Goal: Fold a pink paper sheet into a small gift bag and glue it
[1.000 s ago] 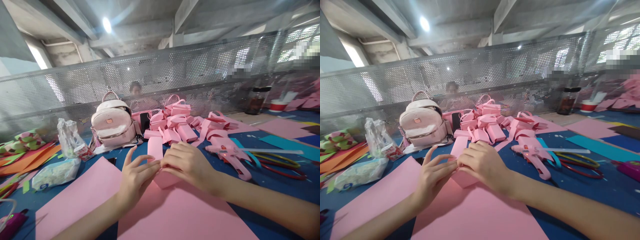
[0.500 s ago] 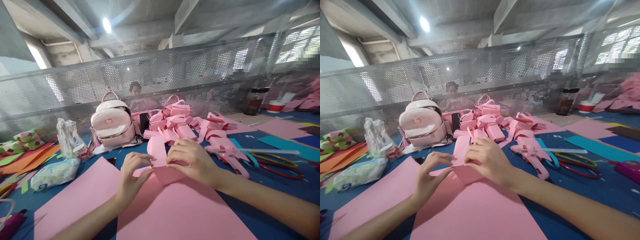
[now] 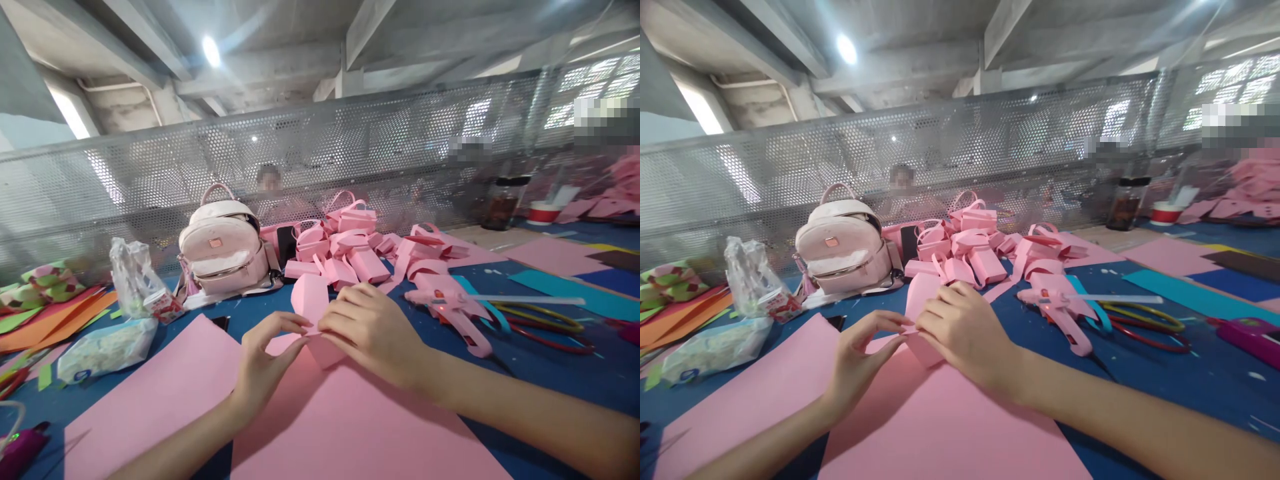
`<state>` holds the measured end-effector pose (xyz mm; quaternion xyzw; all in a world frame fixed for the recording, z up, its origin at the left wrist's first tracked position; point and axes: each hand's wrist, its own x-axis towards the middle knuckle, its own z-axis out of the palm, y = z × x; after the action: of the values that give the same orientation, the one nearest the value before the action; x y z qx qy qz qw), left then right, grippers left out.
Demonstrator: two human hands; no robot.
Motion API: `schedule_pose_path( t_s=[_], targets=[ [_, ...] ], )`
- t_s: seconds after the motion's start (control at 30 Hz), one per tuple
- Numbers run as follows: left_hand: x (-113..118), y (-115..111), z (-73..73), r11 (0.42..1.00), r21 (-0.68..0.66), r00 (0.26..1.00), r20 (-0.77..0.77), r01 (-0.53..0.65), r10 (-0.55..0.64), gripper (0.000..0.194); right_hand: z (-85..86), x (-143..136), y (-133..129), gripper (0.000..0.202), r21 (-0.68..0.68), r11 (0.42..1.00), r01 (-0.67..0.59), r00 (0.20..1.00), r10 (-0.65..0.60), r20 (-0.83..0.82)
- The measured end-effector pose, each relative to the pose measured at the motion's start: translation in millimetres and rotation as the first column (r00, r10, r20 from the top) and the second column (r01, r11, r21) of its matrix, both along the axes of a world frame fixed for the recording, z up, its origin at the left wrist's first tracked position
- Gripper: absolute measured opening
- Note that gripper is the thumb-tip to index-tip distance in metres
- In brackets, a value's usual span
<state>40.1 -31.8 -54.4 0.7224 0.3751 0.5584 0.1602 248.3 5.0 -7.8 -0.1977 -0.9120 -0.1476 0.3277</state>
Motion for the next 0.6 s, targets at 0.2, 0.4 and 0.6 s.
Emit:
schedule_pose_path(
  t_s=[0.2, 0.4, 0.6],
  targets=[
    [3, -2, -0.6, 1.000, 0.005, 1.000, -0.010, 0.013, -0.013, 0.006, -3.0, -9, -3, 0.011, -0.029, 1.000, 0.005, 0.997, -0.007, -0.076],
    [5, -3, -7.1, 0.997, -0.045, 0.998, 0.000, -0.069, 0.069, 0.019, -7.0, -5, -5, 0.017, -0.063, 0.996, -0.063, 0.995, 0.058, -0.077],
    [12, -2, -20.1, 0.973, -0.221, 0.998, -0.033, -0.061, 0.055, 0.023, -14.1, -6, -7, 0.012, -0.060, 0.994, -0.093, 0.995, 0.091, -0.031]
  ],
)
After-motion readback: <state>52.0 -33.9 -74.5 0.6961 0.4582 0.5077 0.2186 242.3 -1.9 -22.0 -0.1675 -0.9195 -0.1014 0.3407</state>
